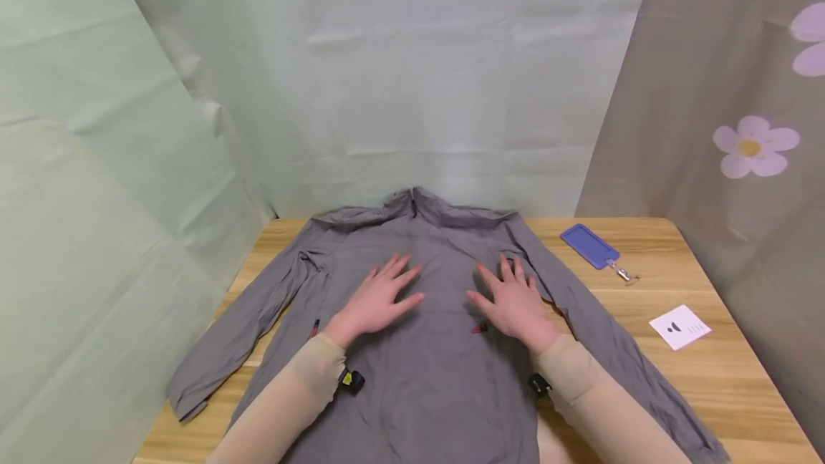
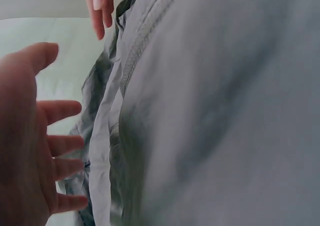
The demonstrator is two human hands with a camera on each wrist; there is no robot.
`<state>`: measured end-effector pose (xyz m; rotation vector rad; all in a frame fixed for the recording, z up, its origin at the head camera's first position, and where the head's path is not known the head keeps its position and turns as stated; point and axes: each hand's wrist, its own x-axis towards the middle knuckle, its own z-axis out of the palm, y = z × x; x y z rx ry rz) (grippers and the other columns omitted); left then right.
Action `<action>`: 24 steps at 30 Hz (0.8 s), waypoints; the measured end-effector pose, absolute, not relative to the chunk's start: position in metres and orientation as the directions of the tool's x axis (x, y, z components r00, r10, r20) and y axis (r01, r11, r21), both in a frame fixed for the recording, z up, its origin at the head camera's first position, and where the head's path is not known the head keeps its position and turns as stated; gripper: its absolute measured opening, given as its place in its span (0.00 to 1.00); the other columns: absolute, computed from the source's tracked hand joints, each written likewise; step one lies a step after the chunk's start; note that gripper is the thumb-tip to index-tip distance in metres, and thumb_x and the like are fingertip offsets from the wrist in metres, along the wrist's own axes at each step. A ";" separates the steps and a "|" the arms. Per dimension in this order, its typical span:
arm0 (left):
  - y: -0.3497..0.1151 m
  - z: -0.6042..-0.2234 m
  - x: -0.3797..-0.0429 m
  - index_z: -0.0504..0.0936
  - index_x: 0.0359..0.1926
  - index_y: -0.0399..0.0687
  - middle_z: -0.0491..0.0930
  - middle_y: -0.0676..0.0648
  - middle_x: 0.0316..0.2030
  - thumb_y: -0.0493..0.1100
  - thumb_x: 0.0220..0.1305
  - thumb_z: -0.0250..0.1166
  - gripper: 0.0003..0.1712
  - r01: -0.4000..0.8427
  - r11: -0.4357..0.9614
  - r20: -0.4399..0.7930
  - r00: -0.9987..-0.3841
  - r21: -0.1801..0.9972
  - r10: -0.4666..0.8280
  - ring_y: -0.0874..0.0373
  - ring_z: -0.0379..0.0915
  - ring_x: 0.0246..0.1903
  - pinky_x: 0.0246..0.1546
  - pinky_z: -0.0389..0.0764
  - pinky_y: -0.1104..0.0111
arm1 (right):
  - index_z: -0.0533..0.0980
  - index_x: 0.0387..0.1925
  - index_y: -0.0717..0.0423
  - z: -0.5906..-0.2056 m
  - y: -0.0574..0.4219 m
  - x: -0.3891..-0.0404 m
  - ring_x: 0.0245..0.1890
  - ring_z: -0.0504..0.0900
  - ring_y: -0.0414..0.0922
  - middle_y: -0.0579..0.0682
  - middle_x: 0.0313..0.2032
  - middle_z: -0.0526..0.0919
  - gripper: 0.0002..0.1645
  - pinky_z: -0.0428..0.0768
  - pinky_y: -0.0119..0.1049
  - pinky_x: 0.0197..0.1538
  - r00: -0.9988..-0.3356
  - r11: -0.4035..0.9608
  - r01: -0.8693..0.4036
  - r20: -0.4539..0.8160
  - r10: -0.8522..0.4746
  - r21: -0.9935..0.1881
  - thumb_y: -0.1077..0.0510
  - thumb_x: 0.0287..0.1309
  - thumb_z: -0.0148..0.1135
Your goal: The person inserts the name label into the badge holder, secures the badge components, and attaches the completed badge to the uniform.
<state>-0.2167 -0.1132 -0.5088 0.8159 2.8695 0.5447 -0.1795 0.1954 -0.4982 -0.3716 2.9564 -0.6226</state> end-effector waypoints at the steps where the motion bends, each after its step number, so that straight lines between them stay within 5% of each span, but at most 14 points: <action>1: -0.114 -0.509 -0.216 0.63 0.83 0.58 0.53 0.44 0.84 0.75 0.80 0.46 0.44 0.495 0.783 0.002 -0.846 0.376 0.534 0.45 0.42 0.84 0.80 0.49 0.37 | 0.62 0.83 0.51 -0.497 0.198 -0.178 0.79 0.43 0.77 0.75 0.80 0.50 0.45 0.52 0.79 0.74 -0.964 0.877 -0.223 -0.037 -0.263 -0.426 0.32 0.79 0.54; 7: -0.122 -0.505 -0.213 0.72 0.79 0.52 0.63 0.43 0.80 0.68 0.83 0.51 0.37 0.522 0.709 0.109 -0.834 0.474 0.541 0.43 0.56 0.80 0.77 0.62 0.42 | 0.66 0.80 0.58 -0.487 0.213 -0.174 0.78 0.52 0.76 0.76 0.77 0.57 0.39 0.62 0.77 0.71 -0.960 0.813 -0.233 -0.009 -0.280 -0.534 0.41 0.81 0.58; 10: -0.128 -0.502 -0.211 0.76 0.76 0.50 0.68 0.43 0.78 0.66 0.83 0.51 0.35 0.508 0.685 0.154 -0.846 0.522 0.510 0.43 0.64 0.76 0.74 0.69 0.44 | 0.68 0.78 0.60 -0.484 0.221 -0.175 0.74 0.65 0.73 0.73 0.75 0.66 0.36 0.70 0.72 0.68 -0.955 0.786 -0.263 0.036 -0.294 -0.560 0.44 0.81 0.59; 13: -0.134 -0.501 -0.210 0.78 0.74 0.48 0.71 0.43 0.75 0.64 0.83 0.53 0.34 0.481 0.658 0.179 -0.863 0.579 0.473 0.44 0.68 0.74 0.72 0.71 0.45 | 0.71 0.76 0.59 -0.480 0.231 -0.176 0.50 0.84 0.68 0.70 0.58 0.83 0.34 0.83 0.63 0.52 -0.953 0.757 -0.270 0.052 -0.299 -0.595 0.45 0.81 0.58; 16: -0.138 -0.501 -0.209 0.80 0.72 0.47 0.75 0.44 0.72 0.63 0.83 0.55 0.32 0.470 0.623 0.203 -0.869 0.625 0.451 0.45 0.70 0.73 0.71 0.73 0.46 | 0.74 0.74 0.59 -0.477 0.244 -0.178 0.42 0.86 0.64 0.65 0.51 0.87 0.31 0.84 0.58 0.45 -0.957 0.740 -0.256 0.055 -0.285 -0.622 0.46 0.82 0.58; 18: -0.139 -0.503 -0.208 0.80 0.71 0.47 0.76 0.45 0.71 0.62 0.83 0.55 0.31 0.473 0.608 0.217 -0.868 0.638 0.447 0.46 0.71 0.72 0.71 0.74 0.47 | 0.75 0.72 0.61 -0.476 0.254 -0.180 0.47 0.87 0.64 0.65 0.51 0.88 0.30 0.84 0.59 0.48 -0.961 0.728 -0.238 0.049 -0.271 -0.643 0.47 0.81 0.59; 20: -0.140 -0.504 -0.208 0.81 0.71 0.47 0.78 0.47 0.70 0.62 0.84 0.55 0.31 0.479 0.598 0.226 -0.864 0.643 0.450 0.48 0.72 0.71 0.70 0.74 0.49 | 0.77 0.70 0.64 -0.475 0.265 -0.182 0.59 0.84 0.64 0.64 0.61 0.84 0.28 0.83 0.62 0.57 -0.965 0.724 -0.228 0.055 -0.255 -0.651 0.48 0.81 0.59; 24: -0.142 -0.506 -0.207 0.81 0.71 0.46 0.78 0.48 0.69 0.59 0.84 0.56 0.29 0.475 0.575 0.224 -0.863 0.666 0.454 0.50 0.73 0.70 0.71 0.74 0.50 | 0.78 0.68 0.65 -0.472 0.287 -0.186 0.59 0.83 0.65 0.66 0.60 0.84 0.27 0.82 0.63 0.59 -0.973 0.722 -0.194 0.038 -0.226 -0.664 0.51 0.81 0.60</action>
